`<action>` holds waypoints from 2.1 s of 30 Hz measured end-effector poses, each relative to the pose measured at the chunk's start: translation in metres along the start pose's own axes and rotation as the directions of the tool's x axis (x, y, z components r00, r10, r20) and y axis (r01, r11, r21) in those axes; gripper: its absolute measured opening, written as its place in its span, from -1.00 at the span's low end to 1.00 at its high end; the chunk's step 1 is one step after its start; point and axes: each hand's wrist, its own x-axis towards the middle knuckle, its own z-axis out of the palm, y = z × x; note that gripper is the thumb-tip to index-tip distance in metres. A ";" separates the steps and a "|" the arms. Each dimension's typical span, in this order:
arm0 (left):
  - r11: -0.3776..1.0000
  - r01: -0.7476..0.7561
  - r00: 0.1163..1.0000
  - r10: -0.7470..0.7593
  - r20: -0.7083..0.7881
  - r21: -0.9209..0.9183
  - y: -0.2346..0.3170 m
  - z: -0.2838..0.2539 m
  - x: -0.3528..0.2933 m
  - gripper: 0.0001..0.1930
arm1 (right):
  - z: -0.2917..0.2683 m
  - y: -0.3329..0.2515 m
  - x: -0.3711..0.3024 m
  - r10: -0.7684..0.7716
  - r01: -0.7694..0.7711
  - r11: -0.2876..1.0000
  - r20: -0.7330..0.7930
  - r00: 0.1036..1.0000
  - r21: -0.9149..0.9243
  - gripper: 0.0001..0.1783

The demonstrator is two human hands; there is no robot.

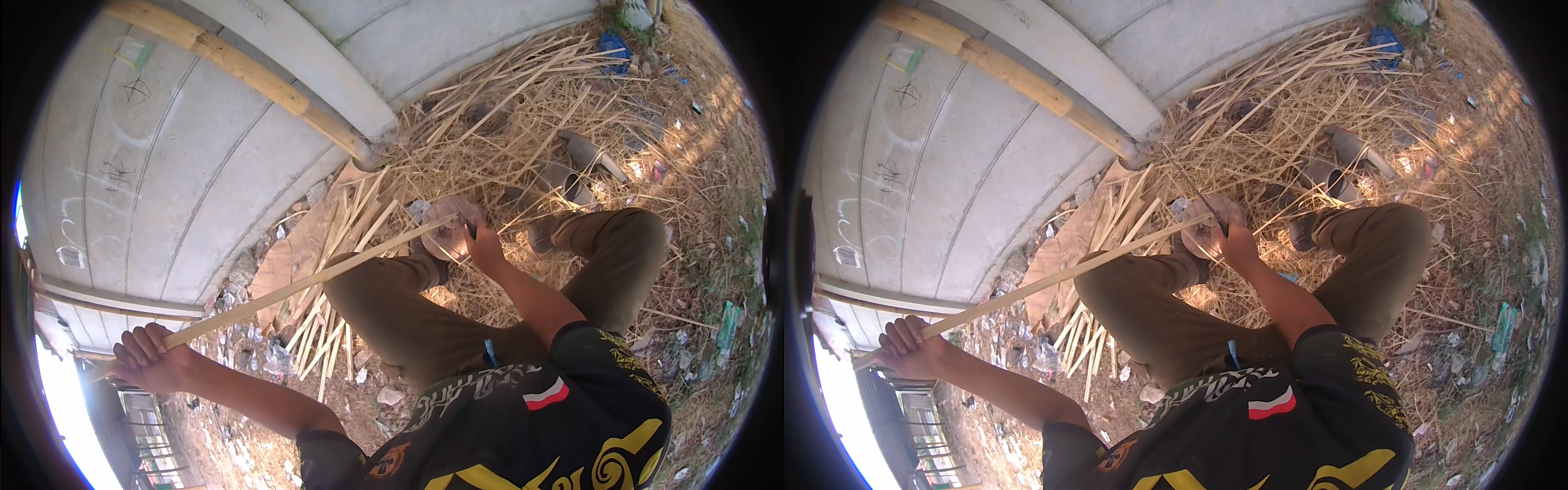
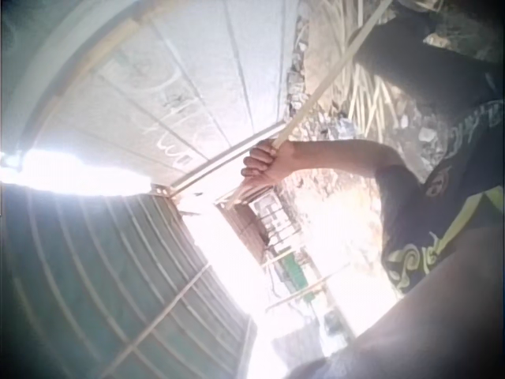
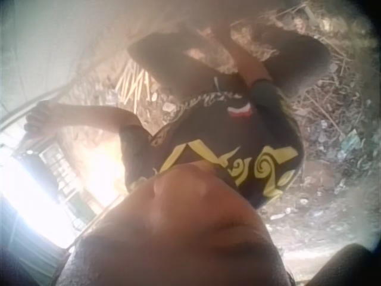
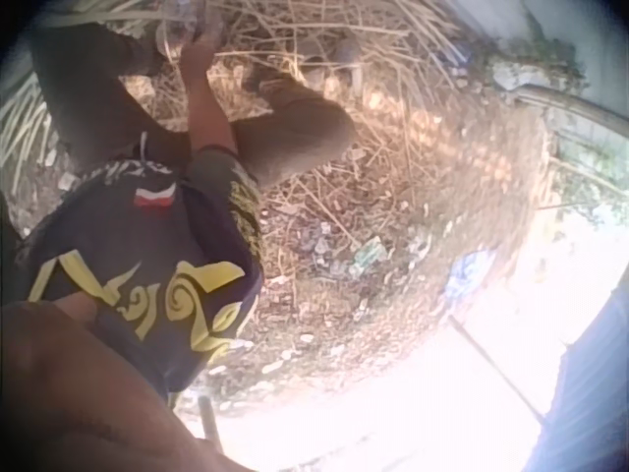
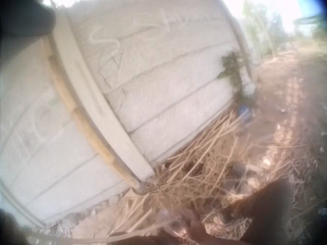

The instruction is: The person sits on the ground and uses a knife to split a long bamboo stick into thin strips. They hold the bamboo with one hand and strike it with the knife to separate the layers, then use a blue tool to further refine the strips.

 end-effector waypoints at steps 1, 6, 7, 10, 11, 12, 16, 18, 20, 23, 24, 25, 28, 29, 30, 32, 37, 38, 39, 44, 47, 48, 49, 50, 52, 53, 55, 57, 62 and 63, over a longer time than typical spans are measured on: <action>0.998 -0.025 0.998 0.028 -0.051 0.060 -0.003 0.003 -0.001 -0.51 | 0.005 0.010 -0.003 0.079 -0.073 0.993 0.068 0.995 -0.088 -0.64; 0.954 -0.052 0.952 0.137 -0.274 0.295 -0.013 0.029 0.001 -0.50 | 0.011 0.063 -0.022 0.382 -0.297 0.914 0.331 0.863 -0.278 -0.56; 0.962 -0.025 0.960 0.099 -0.263 0.272 -0.008 0.021 0.005 -0.51 | 0.013 0.060 -0.021 0.327 -0.249 0.932 0.316 0.890 -0.263 -0.54; 0.979 0.087 0.958 -0.032 -0.285 0.185 -0.009 0.026 0.013 -0.53 | 0.010 0.062 -0.008 0.228 -0.169 0.961 0.279 0.933 -0.219 -0.47; 0.980 0.128 0.951 -0.078 -0.298 0.153 -0.012 0.034 0.017 -0.53 | 0.008 0.060 -0.004 0.236 -0.185 0.964 0.290 0.927 -0.191 -0.46; 0.980 0.134 0.951 -0.086 -0.298 0.144 -0.015 0.048 0.018 -0.54 | 0.009 0.057 -0.002 0.243 -0.201 0.966 0.307 0.920 -0.162 -0.45; 0.976 0.145 0.982 -0.122 -0.142 0.162 -0.025 0.060 0.029 -0.53 | 0.008 0.047 0.004 0.295 -0.298 0.953 0.404 0.866 -0.055 -0.46; 0.958 0.128 0.991 -0.113 -0.071 0.257 -0.035 0.060 0.038 -0.49 | 0.008 0.044 0.016 0.245 -0.222 0.969 0.303 0.921 -0.109 -0.45; 0.962 0.134 0.990 -0.119 -0.077 0.238 -0.049 0.061 0.048 -0.48 | 0.007 0.028 0.030 0.107 -0.097 0.992 0.137 0.985 -0.074 -0.44; 0.944 0.148 0.982 -0.105 -0.158 0.294 -0.058 0.058 0.063 -0.47 | -0.018 -0.058 0.042 0.067 -0.074 0.983 0.051 0.996 0.166 -0.44; 0.944 0.151 0.979 -0.102 -0.176 0.292 -0.064 0.058 0.070 -0.46 | -0.026 -0.072 0.042 0.110 -0.120 0.960 0.053 0.993 0.252 -0.44; 0.944 0.153 0.976 -0.097 -0.196 0.294 -0.068 0.057 0.078 -0.45 | -0.017 -0.063 0.035 0.078 -0.085 0.959 0.036 0.996 0.272 -0.45; 0.955 0.211 0.976 -0.192 -0.107 0.210 -0.095 0.061 0.101 -0.44 | 0.016 0.050 0.007 0.158 -0.156 0.987 0.192 0.969 -0.023 -0.49; 0.960 0.218 0.975 -0.207 -0.082 0.175 -0.107 0.068 0.105 -0.45 | 0.021 0.092 0.005 0.355 -0.231 0.908 0.345 0.869 -0.350 -0.53; 0.960 0.219 0.975 -0.210 -0.069 0.172 -0.110 0.070 0.106 -0.46 | 0.022 0.099 0.003 0.150 -0.016 0.925 0.324 0.934 -0.380 -0.52; 0.959 0.251 0.967 -0.253 -0.002 0.129 -0.118 0.071 0.116 -0.46 | 0.025 0.103 -0.004 -0.262 0.369 0.817 0.285 0.922 -0.443 -0.51; 0.942 0.332 0.923 -0.334 0.190 0.044 -0.111 0.045 0.137 -0.44 | -0.030 -0.063 0.030 -0.065 0.057 0.994 0.087 0.994 0.090 -0.53; 0.941 0.336 0.918 -0.338 0.206 0.045 -0.113 0.047 0.141 -0.44 | -0.036 -0.075 0.033 -0.073 0.068 0.988 0.031 0.997 0.139 -0.53; 0.936 0.348 0.910 -0.351 0.220 0.055 -0.115 0.047 0.144 -0.44 | -0.037 -0.081 0.033 -0.080 0.083 0.979 -0.023 0.996 0.188 -0.54; 0.932 0.355 0.900 -0.363 0.241 0.076 -0.152 0.072 0.160 -0.46 | 0.007 0.064 -0.009 0.333 -0.270 0.934 0.297 0.895 -0.233 -0.48; 0.943 0.285 0.937 -0.312 0.160 0.171 -0.161 0.086 0.159 -0.48 | 0.004 0.034 0.015 0.291 -0.235 0.943 0.242 0.926 -0.234 -0.47; 0.936 0.302 0.930 -0.331 0.162 0.179 -0.161 0.084 0.162 -0.48 | -0.001 0.005 0.027 0.295 -0.281 0.955 0.197 0.935 -0.096 -0.45; 0.932 0.313 0.924 -0.343 0.168 0.181 -0.162 0.082 0.170 -0.49 | -0.006 -0.020 0.036 0.145 -0.144 0.989 0.068 0.987 -0.009 -0.43; 0.929 0.323 0.919 -0.354 0.174 0.181 -0.163 0.081 0.176 -0.49 | -0.012 -0.039 0.042 -0.003 0.007 0.998 -0.075 0.997 0.060 -0.41; 0.928 0.326 0.914 -0.358 0.191 0.180 -0.160 0.076 0.184 -0.48 | -0.017 -0.066 0.040 -0.003 0.023 0.964 -0.075 0.997 0.265 -0.40; 0.929 0.328 0.911 -0.360 0.201 0.173 -0.159 0.073 0.186 -0.47 | -0.018 -0.072 0.038 -0.001 0.030 0.933 -0.079 0.997 0.360 -0.40; 0.921 0.358 0.892 -0.386 0.236 0.155 -0.174 0.086 0.190 -0.46 | 0.011 -0.001 0.013 0.056 -0.056 0.998 -0.014 0.998 0.011 -0.44; 0.919 0.366 0.885 -0.392 0.252 0.143 -0.183 0.096 0.188 -0.45 | 0.014 0.040 0.012 0.201 -0.179 0.968 0.114 0.973 -0.178 -0.46; 0.905 0.404 0.842 -0.426 0.330 0.136 -0.187 0.105 0.195 -0.38 | -0.006 -0.017 0.036 0.258 -0.251 0.966 0.183 0.949 -0.062 -0.45; 0.902 0.409 0.836 -0.431 0.340 0.139 -0.182 0.101 0.199 -0.38 | -0.015 -0.048 0.043 0.186 -0.196 0.979 0.177 0.967 0.046 -0.40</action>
